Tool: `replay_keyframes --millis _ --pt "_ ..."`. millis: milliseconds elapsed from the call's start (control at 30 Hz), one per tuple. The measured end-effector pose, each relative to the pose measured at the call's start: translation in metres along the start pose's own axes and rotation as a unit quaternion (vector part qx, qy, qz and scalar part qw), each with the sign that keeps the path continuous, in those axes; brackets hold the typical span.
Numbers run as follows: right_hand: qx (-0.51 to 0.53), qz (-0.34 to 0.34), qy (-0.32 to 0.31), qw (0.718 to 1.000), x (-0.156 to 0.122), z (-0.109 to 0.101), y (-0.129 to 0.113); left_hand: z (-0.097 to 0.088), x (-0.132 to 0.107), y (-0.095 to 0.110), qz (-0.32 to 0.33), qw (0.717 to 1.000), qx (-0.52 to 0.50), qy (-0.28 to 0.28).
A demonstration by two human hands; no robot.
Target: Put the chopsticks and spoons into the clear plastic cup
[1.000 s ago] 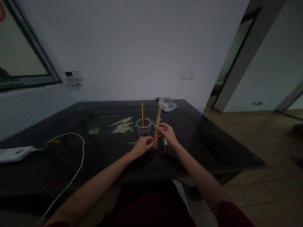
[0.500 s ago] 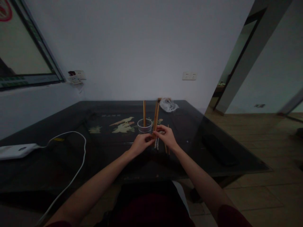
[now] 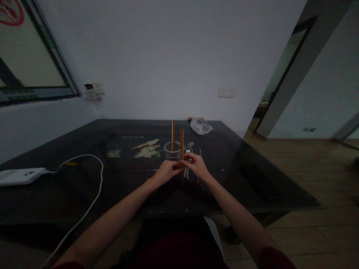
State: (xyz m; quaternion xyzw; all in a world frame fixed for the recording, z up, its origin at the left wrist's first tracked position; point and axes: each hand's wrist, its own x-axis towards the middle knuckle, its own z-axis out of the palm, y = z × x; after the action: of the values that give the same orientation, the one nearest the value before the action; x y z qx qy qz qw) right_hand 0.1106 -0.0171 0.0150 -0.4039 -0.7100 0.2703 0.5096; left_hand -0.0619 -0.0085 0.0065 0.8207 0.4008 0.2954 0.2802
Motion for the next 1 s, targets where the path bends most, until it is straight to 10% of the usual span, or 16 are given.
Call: replay_keyframes --millis 567,1000 --pt "-0.036 -0.002 0.005 0.999 -0.002 0.000 0.000 -0.023 0.000 0.006 -0.004 0.996 -0.080 -0.040" --pt "-0.026 -0.038 -0.036 0.998 -0.004 0.001 -0.007 -0.025 -0.003 0.030 0.063 0.979 -0.107 0.160"
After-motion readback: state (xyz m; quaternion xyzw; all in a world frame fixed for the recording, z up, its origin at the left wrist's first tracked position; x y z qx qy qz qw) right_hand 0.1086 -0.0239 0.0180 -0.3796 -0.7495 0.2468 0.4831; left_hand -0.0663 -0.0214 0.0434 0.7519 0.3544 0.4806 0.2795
